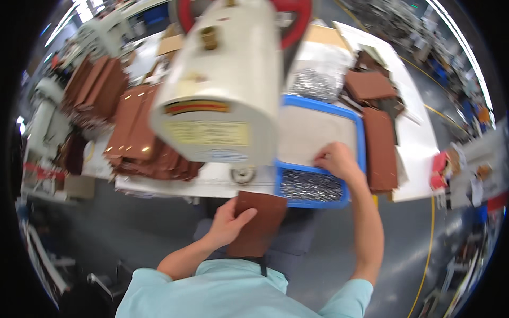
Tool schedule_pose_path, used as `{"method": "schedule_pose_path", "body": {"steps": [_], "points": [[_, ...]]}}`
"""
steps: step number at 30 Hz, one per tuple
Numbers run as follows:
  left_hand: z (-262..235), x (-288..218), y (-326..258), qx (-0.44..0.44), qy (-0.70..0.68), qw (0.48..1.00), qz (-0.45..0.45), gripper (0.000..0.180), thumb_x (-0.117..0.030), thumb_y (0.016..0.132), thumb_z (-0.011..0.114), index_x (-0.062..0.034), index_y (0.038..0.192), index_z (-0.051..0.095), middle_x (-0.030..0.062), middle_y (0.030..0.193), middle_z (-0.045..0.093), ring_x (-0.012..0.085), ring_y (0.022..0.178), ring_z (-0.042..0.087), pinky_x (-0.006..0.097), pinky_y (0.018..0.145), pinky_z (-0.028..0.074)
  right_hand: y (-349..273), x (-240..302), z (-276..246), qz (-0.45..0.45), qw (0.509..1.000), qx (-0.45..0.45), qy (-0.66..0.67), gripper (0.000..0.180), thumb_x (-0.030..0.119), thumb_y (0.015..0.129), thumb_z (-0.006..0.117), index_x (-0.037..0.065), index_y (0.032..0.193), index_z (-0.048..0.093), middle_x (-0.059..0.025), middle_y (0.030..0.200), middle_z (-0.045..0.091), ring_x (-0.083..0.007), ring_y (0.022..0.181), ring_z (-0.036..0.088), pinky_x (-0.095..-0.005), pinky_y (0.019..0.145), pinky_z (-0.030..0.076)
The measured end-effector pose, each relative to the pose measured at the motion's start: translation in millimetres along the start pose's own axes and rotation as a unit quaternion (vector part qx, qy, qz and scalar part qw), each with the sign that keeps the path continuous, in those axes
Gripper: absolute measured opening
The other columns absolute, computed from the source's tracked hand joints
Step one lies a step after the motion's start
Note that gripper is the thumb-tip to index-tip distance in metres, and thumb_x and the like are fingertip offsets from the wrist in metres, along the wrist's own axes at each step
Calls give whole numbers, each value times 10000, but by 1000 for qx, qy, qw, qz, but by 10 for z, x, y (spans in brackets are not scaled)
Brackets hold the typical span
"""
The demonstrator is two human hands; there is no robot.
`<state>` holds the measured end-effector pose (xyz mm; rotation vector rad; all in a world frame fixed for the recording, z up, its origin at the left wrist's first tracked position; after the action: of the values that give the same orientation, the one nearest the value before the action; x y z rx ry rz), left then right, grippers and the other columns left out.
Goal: Installing metal rivets into leather pieces using a manual press machine.
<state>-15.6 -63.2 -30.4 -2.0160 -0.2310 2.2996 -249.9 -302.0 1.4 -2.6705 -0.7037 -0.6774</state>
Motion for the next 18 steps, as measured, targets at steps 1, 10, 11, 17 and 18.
{"method": "schedule_pose_path", "body": {"steps": [1,10,11,17,18], "points": [[-3,101,22,-1,2,1000,12,386,-218,1039,643,11,1346,590,113,1217,722,160,1101,664,323,974,515,-11,-51,17,4,1000,-4,-20,127,127,740,830,62,848,814,-153,843,760,-295,803,730,-398,796,567],[-92,74,31,-3,-90,996,-4,226,-180,1047,644,7,1174,633,34,1041,714,67,931,632,267,832,531,-71,153,37,-37,995,-48,-73,105,102,830,772,17,845,712,-148,905,661,-339,802,674,-435,736,524],[-94,58,24,-9,-101,995,0,197,-162,1039,658,6,1143,643,16,1013,716,49,905,629,252,809,531,-98,168,13,-54,992,-84,-79,106,93,842,758,11,854,693,-147,917,661,-339,799,672,-435,731,522],[-88,34,35,-30,-93,995,15,224,-136,1017,690,23,1175,680,30,1014,735,66,917,646,254,826,536,-292,159,-53,-35,979,-191,65,66,29,883,739,-14,886,689,-110,917,711,-204,768,699,-333,704,560],[-99,45,38,-35,-108,994,3,254,-116,1010,694,24,1223,688,37,1053,742,71,937,653,252,841,537,-388,134,-74,-16,956,-235,176,52,5,884,739,-19,899,695,-96,909,729,-154,768,706,-295,699,574]]}}
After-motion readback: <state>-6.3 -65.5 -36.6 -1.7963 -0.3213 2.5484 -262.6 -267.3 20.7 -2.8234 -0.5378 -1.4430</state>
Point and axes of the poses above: each hand's wrist, its own y-axis towards the middle knuckle, its own z-axis out of the palm, x = y × z, the point moved 6 cm from there along y, towards the middle knuckle
